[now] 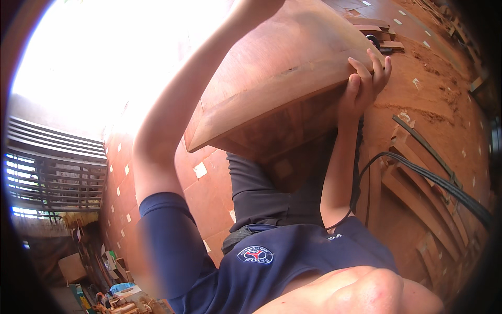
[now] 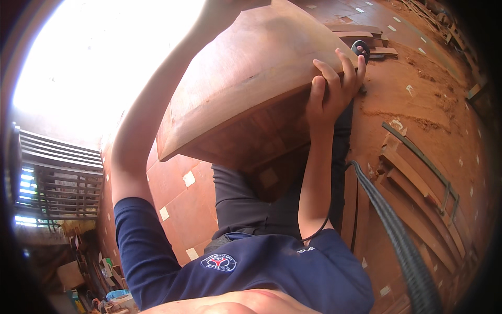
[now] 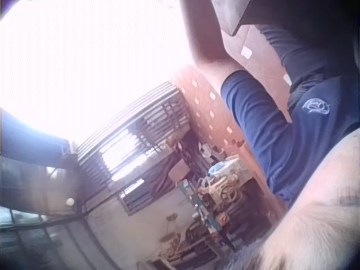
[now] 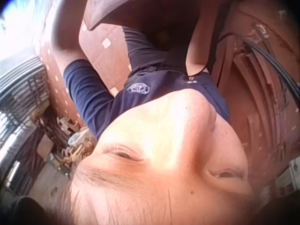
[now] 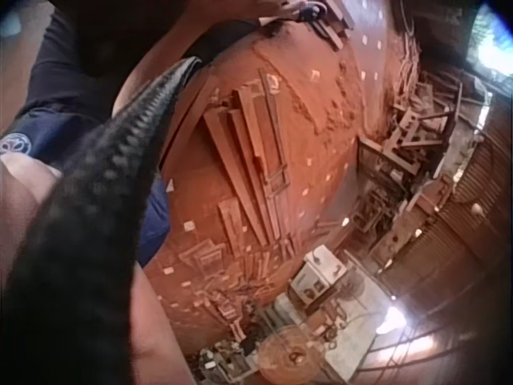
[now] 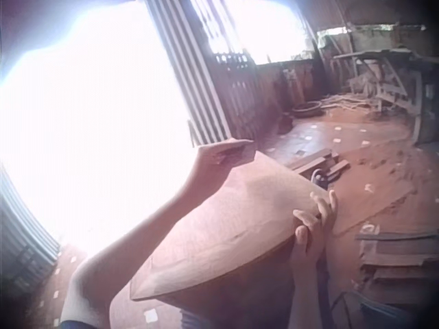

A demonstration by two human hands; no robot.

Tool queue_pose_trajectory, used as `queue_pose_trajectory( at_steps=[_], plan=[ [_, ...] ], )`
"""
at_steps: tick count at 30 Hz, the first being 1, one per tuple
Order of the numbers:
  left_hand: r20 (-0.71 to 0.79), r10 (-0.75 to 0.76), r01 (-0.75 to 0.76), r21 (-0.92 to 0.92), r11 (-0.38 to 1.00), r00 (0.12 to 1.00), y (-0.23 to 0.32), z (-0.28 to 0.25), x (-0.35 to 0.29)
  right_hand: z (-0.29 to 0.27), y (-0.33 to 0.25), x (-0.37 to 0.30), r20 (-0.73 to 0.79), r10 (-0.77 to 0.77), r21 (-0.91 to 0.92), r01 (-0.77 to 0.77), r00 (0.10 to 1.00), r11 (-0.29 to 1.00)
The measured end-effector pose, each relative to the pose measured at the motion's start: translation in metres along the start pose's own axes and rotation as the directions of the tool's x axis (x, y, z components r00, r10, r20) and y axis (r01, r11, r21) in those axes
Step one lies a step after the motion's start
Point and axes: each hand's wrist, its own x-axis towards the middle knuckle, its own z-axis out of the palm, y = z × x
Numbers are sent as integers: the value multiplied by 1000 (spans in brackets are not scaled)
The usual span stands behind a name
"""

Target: The person sands a wooden box with a sanding block, moving it back and forth across the top surface and edges. The person repositions the box to access different sides and continues sanding.

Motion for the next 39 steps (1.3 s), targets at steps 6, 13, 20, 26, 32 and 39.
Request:
queue_pose_trajectory(
  at_steps=[6,13,20,26,32,39],
  plan=[
    [-273,56,61,402,914,960,-121,-43,20,8,5,-3,-6,-43,-5,43,999,999],
    [-16,257,-185,654,734,966,-90,-25,1,8,2,-6,-13,-4,19,4,1000,1000],
    [64,-89,72,238,969,994,104,29,-88,8,2,-6,-9,12,27,-11,1000,1000],
    [-1,-200,200,24,980,980,151,19,-80,9,3,-7,-16,22,39,-21,1000,999],
    [52,88,-95,151,984,995,1,-16,-4,8,1,-6,-1,30,30,-30,1000,999],
    [14,62,-52,740,671,998,-69,-17,-3,6,2,-6,-3,29,46,-29,1000,999]
  ],
)
